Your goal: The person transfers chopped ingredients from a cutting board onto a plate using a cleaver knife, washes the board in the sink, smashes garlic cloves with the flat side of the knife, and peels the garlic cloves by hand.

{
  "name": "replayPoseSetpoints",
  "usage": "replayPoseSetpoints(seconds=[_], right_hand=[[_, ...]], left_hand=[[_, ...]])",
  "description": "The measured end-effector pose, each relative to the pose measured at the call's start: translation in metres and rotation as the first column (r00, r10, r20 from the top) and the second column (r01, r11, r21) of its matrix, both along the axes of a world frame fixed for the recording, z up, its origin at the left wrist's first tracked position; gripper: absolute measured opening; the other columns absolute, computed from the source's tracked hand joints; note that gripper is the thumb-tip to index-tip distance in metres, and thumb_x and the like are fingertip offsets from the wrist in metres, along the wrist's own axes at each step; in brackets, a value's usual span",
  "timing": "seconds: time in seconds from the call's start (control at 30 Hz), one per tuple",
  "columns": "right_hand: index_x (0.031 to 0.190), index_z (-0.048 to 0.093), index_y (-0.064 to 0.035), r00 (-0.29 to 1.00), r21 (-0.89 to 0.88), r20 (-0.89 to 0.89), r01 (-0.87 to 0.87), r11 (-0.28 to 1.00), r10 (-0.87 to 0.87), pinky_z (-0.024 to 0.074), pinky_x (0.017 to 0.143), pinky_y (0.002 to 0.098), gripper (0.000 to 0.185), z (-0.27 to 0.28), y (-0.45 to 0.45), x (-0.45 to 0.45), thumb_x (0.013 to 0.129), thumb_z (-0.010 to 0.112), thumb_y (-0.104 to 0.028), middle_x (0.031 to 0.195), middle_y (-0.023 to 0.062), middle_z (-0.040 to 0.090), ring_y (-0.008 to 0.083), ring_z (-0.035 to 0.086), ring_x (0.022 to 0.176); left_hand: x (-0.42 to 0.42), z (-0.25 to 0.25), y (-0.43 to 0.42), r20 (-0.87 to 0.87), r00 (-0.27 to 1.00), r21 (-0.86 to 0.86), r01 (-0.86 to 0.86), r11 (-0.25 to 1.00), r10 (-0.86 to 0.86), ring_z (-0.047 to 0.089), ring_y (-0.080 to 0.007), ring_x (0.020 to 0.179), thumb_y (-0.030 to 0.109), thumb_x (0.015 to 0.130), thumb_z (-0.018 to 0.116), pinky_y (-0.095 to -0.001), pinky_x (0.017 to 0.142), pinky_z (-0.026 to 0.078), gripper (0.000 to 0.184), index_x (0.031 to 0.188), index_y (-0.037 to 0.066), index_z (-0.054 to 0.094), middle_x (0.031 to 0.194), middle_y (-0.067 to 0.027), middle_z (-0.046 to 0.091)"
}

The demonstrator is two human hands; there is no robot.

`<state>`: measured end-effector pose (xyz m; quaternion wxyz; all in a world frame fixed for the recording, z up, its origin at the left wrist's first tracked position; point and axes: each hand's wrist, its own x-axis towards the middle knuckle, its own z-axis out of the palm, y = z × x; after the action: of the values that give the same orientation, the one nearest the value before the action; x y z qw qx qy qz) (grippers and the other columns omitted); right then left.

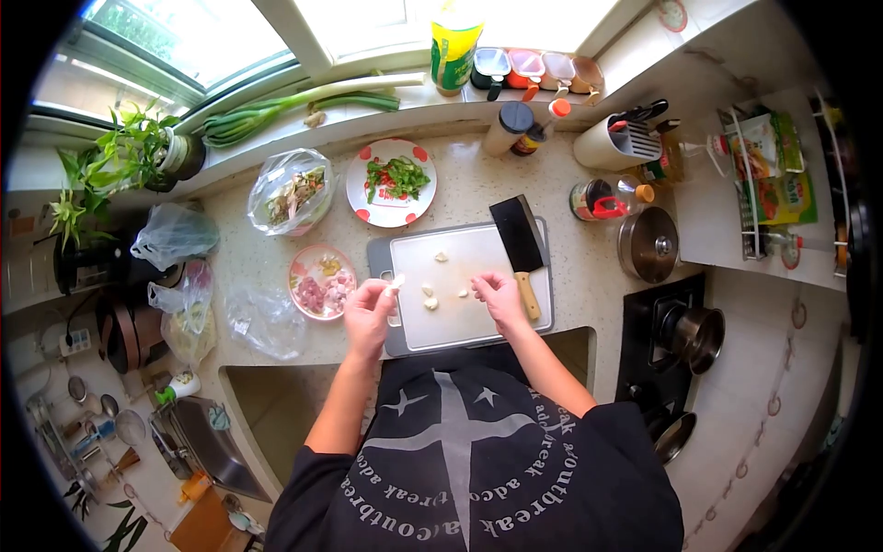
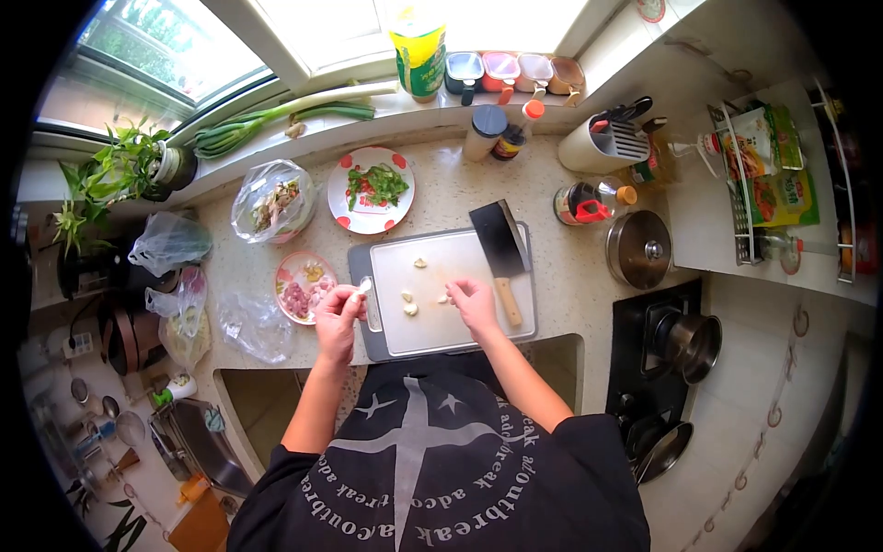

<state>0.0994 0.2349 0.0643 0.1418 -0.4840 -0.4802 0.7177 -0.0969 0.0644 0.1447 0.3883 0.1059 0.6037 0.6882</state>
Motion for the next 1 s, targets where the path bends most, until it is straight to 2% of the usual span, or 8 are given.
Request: replayPoseSetpoints(seconds=[0.13, 0.2, 0.3, 0.4, 0.5, 0.63, 0.87, 1.0], right_hand=[[0.102, 0.071, -0.0018, 0.971, 0.32, 0.214, -0.176, 0.931, 0.11, 0.0517, 0.071, 0.0303, 0.021, -0.024, 0.003, -0.009, 0.089, 0.072, -0.019, 0.08, 0.0058, 0.069, 0.0163, 0.062, 0.069], [0.103, 0.071, -0.0035, 0.935, 0.452, 0.311, -0.301, 0.839, 0.167, 0.0525, 0.073, 0.0329, 0.024, -0.024, 0.008, -0.022, 0.087, 0.073, -0.02, 0.083, 0.0079, 0.068, 0.0206, 0.064, 0.072], [0.105, 0.071, -0.0064, 0.891, 0.581, 0.397, -0.431, 0.69, 0.222, 0.0533, 0.076, 0.0377, 0.027, -0.026, 0.015, -0.048, 0.083, 0.073, -0.021, 0.089, 0.0105, 0.065, 0.0271, 0.065, 0.081], [0.104, 0.07, -0.0081, 0.854, 0.653, 0.452, -0.513, 0.557, 0.257, 0.0533, 0.08, 0.0415, 0.026, -0.031, 0.019, -0.071, 0.082, 0.073, -0.021, 0.094, 0.011, 0.063, 0.0311, 0.064, 0.091], [0.102, 0.07, -0.0087, 0.821, 0.698, 0.49, -0.571, 0.433, 0.293, 0.0532, 0.082, 0.0428, 0.025, -0.041, 0.023, -0.086, 0.08, 0.073, -0.02, 0.095, 0.0111, 0.063, 0.0317, 0.063, 0.094], [0.099, 0.07, -0.0091, 0.777, 0.693, 0.529, -0.628, 0.354, 0.342, 0.0529, 0.083, 0.0438, 0.021, -0.041, 0.028, -0.093, 0.079, 0.071, -0.017, 0.094, 0.0115, 0.063, 0.0326, 0.063, 0.095], [0.086, 0.072, -0.0071, 0.677, 0.585, 0.637, -0.736, 0.341, 0.368, 0.0526, 0.082, 0.0443, 0.011, -0.041, 0.035, -0.095, 0.08, 0.07, -0.015, 0.089, 0.0117, 0.065, 0.0332, 0.063, 0.094], [0.086, 0.072, -0.0058, 0.747, 0.482, 0.521, -0.657, 0.58, 0.414, 0.0532, 0.079, 0.0414, 0.013, -0.036, 0.038, -0.089, 0.082, 0.073, -0.018, 0.088, 0.0124, 0.066, 0.0306, 0.065, 0.086]], left_hand=[[-0.039, 0.011, -0.007, -0.271, 0.952, -0.01, -0.153, 0.988, 0.144, 0.053, -0.0055, 0.071, 0.004, 0.095, 0.065, -0.0203, 0.063, 0.043, 0.004, 0.093, 0.002, 0.064, 0.088, 0.0007, 0.058], [-0.061, 0.031, -0.003, -0.591, 0.791, -0.089, -0.258, 0.962, 0.157, 0.055, -0.0063, 0.074, 0.003, 0.094, 0.065, -0.0211, 0.065, 0.046, 0.005, 0.091, 0.0, 0.064, 0.089, -0.0013, 0.059], [-0.097, 0.06, 0.007, -0.848, 0.517, -0.125, -0.403, 0.907, 0.113, 0.057, -0.0113, 0.072, 0.002, 0.088, 0.068, -0.0239, 0.066, 0.048, 0.003, 0.087, 0.0, 0.067, 0.09, -0.0057, 0.06], [-0.131, 0.076, 0.015, -0.961, 0.274, -0.169, -0.514, 0.841, -0.026, 0.06, -0.0243, 0.089, 0.008, 0.082, 0.073, -0.0365, 0.082, 0.05, 0.006, 0.085, 0.003, 0.069, 0.095, -0.0074, 0.062], [-0.159, 0.075, 0.024, -0.972, 0.197, -0.223, -0.582, 0.782, -0.131, 0.057, -0.0273, 0.102, 0.015, 0.08, 0.076, -0.0422, 0.093, 0.044, 0.01, 0.085, 0.008, 0.073, 0.098, -0.0043, 0.064], [-0.181, 0.055, 0.03, -0.918, 0.185, -0.386, -0.617, 0.686, -0.35, 0.056, -0.0233, 0.109, 0.023, 0.082, 0.075, -0.0434, 0.099, 0.037, 0.017, 0.098, 0.018, 0.079, 0.104, 0.0026, 0.065], [-0.146, 0.052, 0.038, -0.95, 0.244, -0.302, -0.561, 0.771, -0.195, 0.057, -0.0241, 0.108, 0.014, 0.084, 0.073, -0.0409, 0.099, 0.041, 0.022, 0.105, 0.014, 0.078, 0.108, -0.0026, 0.067], [-0.098, 0.045, 0.039, -0.879, 0.461, -0.301, -0.335, 0.893, -0.123, 0.06, -0.0262, 0.103, 0.009, 0.084, 0.07, -0.038, 0.095, 0.047, 0.024, 0.107, 0.008, 0.076, 0.106, -0.0099, 0.067]])
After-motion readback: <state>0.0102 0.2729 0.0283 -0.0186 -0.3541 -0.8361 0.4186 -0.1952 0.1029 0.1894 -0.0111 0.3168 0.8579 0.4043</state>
